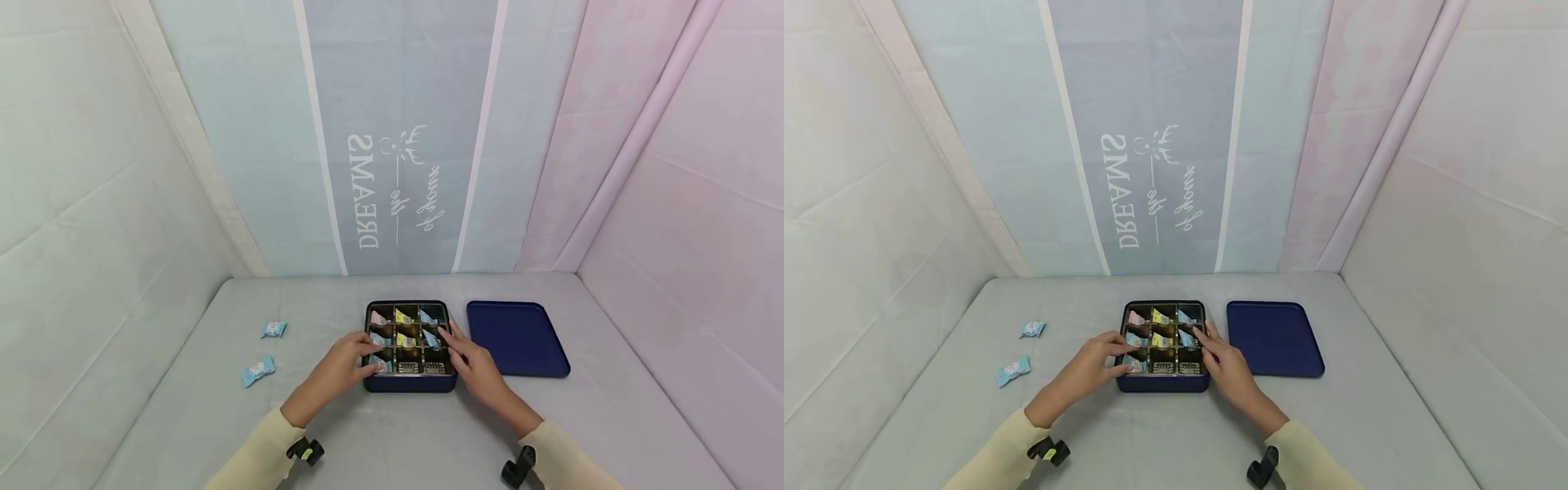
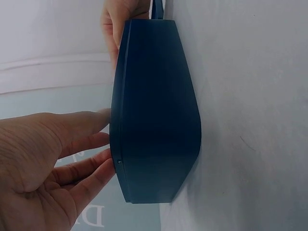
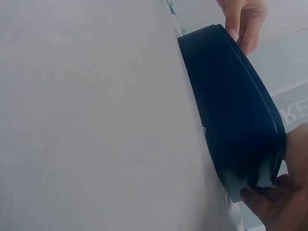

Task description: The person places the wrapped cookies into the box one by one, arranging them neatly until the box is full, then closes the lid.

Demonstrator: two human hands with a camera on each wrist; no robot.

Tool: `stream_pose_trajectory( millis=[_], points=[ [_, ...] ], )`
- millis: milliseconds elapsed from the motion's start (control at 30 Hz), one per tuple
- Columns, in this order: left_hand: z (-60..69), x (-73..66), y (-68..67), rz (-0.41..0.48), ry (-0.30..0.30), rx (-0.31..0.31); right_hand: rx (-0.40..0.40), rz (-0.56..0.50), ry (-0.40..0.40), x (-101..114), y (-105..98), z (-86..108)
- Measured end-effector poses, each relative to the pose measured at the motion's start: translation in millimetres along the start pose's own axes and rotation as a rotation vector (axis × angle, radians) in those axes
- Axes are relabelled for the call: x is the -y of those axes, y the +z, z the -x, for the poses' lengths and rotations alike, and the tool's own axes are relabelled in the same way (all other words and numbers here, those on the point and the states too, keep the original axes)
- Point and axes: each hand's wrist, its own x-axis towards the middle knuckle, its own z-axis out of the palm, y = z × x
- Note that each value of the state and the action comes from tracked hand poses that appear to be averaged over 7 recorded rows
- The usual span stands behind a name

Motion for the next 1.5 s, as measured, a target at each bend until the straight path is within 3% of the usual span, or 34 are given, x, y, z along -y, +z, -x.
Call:
stream_pose_trajectory(
  millis=[167,400,633,800,1100,1333,1500],
  points=[
    [4.4,3.2,-0.1,0.027,0.001,-0.03,0.019,0.01,-0.003,-0.7,1.8,-1.7],
    [12.4,9.1,-2.9,0.068,0.028,-0.161,-0.028,0.017,0.001,-0.1,0.6,0.1],
    [2.3,5.2,-4.5,-0.004,0.084,-0.189,-0.07,-0.013,0.021,-3.3,-0.7,7.6],
    [-18.2,-2.7,-3.3,-0.056,0.134,-0.153,-0.072,-0.03,0.016,-2.8,-2.2,11.0],
    [-57.9,-9.8,6.4,-0.074,0.182,-0.012,-0.071,-0.035,0.03,0.0,-1.3,9.3],
    [-75.1,-12.5,17.5,-0.066,0.163,0.029,-0.068,-0.046,0.05,0.9,-1.8,8.9],
    [-82.7,-14.9,22.9,-0.066,0.196,0.049,-0.073,-0.054,0.049,0.7,-2.7,9.4]
  ],
)
